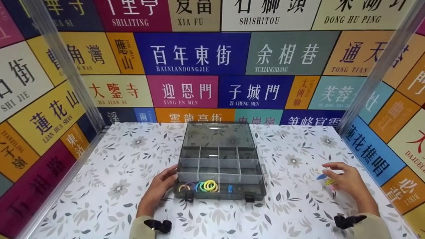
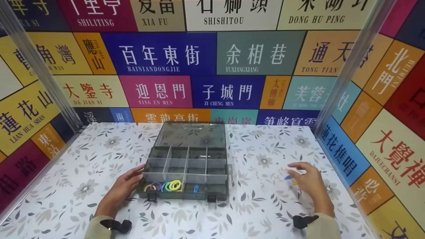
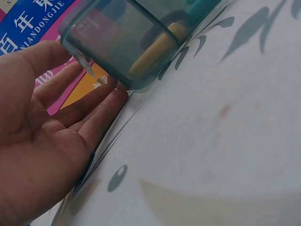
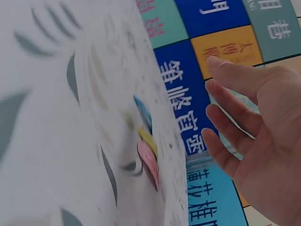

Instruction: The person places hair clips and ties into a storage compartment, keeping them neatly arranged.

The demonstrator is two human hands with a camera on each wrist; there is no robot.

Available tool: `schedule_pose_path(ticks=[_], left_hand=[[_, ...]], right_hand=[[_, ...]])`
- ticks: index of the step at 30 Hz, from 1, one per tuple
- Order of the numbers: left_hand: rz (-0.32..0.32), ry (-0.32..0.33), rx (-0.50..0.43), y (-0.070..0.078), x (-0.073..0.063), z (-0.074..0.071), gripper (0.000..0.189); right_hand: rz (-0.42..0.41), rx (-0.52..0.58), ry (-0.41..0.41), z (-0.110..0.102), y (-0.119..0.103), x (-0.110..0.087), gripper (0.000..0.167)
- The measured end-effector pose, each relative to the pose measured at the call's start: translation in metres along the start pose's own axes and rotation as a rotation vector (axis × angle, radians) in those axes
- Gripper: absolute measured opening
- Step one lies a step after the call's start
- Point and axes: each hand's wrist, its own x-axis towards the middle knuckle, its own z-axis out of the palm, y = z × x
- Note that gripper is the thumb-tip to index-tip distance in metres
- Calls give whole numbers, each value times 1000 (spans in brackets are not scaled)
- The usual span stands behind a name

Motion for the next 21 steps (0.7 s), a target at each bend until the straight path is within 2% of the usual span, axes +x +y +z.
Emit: schedule_pose_path(ticks=[3,5,13,21], left_hand=[[4,2,-8,-1,0,-1,48],[9,5,-10,-1,0,-1,48],[18,1,-24,2,0,1,48],[37,-15,-37,1,1,0,49]], right_hand=[[-63,-58,-24,-3,7,8,56],[-73,-87,-50,-4,11,13,53],[11,-123,-185,-11,21,26,55],[-2,-126,-218,-8,25,32,45]])
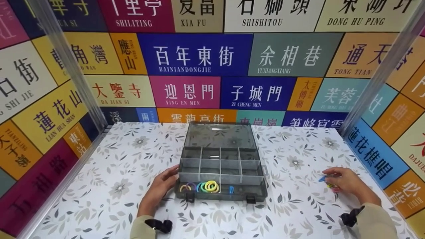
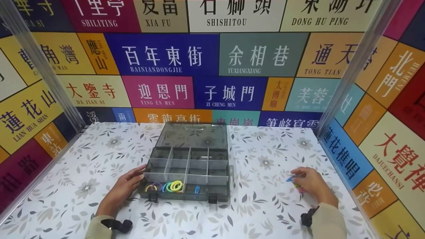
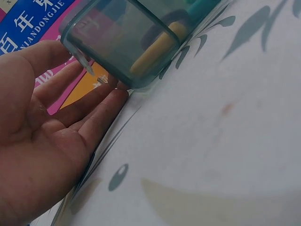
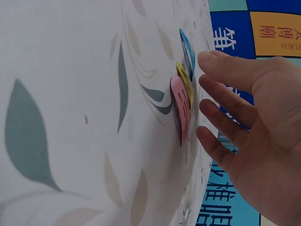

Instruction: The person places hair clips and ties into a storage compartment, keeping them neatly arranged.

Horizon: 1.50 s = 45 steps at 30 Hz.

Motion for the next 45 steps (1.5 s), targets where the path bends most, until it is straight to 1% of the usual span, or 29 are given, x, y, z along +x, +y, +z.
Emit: schedule_pose_path(ticks=[4,8,10,15,18,22,28,31,35,39,41,45], left_hand=[[-2,0,2,0,0,0,49],[-29,3,11,1,-1,0,48],[-40,4,15,0,-1,0,47],[-8,-9,3,0,-1,-1,50],[6,-17,8,0,0,-1,51],[0,-18,13,1,0,-1,50],[-10,-14,13,-1,0,-2,48],[-23,-16,19,0,0,-2,48],[-34,-19,23,1,-1,-2,48],[-36,-17,32,2,-1,-2,48],[-30,-16,32,2,-1,-1,49],[-8,-14,12,2,-1,-1,49]], right_hand=[[9,29,-16,1,0,1,41],[33,38,-29,0,0,1,38],[30,25,-30,-1,1,2,37],[-18,-29,-13,-2,2,4,35],[-17,-34,-10,-3,3,4,33],[8,-30,-8,-2,3,5,30],[33,-27,-6,0,2,4,36],[32,-4,-8,1,2,3,39],[50,34,-18,3,1,3,41],[90,25,-24,3,-2,5,42],[83,13,-15,4,-4,5,43],[58,-7,33,6,-13,3,43]])
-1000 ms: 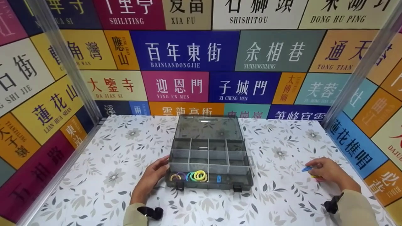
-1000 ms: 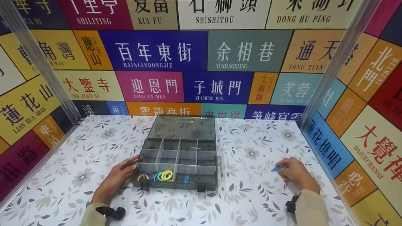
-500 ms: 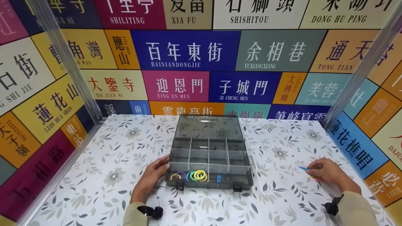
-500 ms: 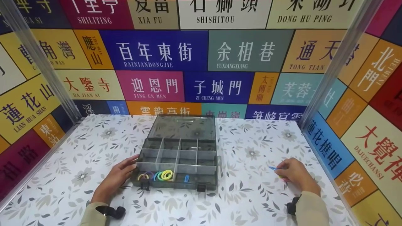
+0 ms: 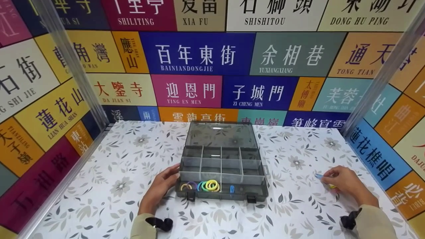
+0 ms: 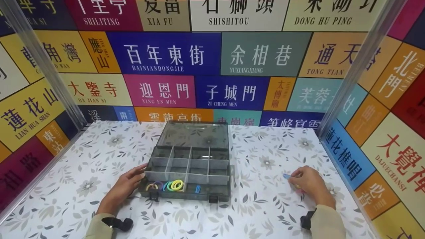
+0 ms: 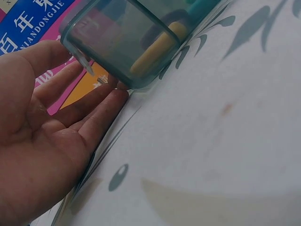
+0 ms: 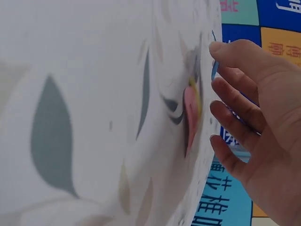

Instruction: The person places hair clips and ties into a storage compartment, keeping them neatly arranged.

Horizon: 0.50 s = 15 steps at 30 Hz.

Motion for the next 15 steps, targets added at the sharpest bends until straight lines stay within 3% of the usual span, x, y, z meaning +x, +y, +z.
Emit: schedule_pose_path(ticks=[15], left_hand=[[-21,2,-4,-1,0,-1,49]], right_hand=[[-69,-21,195,9,-51,-20,51]])
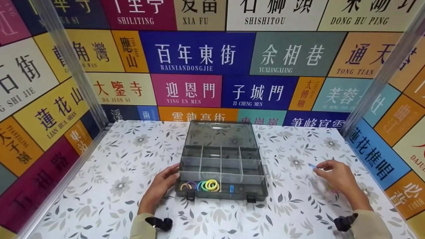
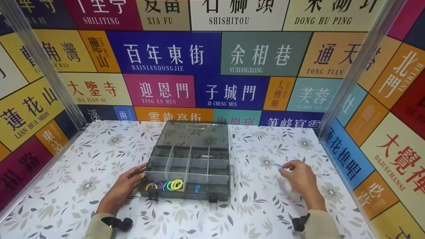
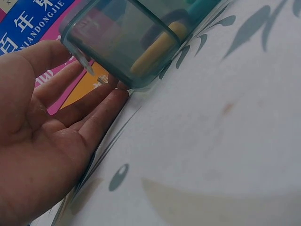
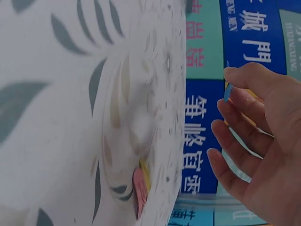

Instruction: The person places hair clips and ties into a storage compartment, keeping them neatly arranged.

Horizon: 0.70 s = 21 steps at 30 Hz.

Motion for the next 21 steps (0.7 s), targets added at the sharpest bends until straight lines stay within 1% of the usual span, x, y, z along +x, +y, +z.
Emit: schedule_pose_path(ticks=[5,7,16,21], left_hand=[[3,-7,9,0,0,0,50],[11,-8,10,0,0,0,50],[6,-9,14,1,-1,0,50],[3,-5,10,2,-1,1,48]], right_hand=[[-33,27,57,9,-13,-5,47],[-51,21,79,13,-18,-7,44],[-76,43,135,33,-43,-13,37],[-75,62,144,43,-56,-17,35]])
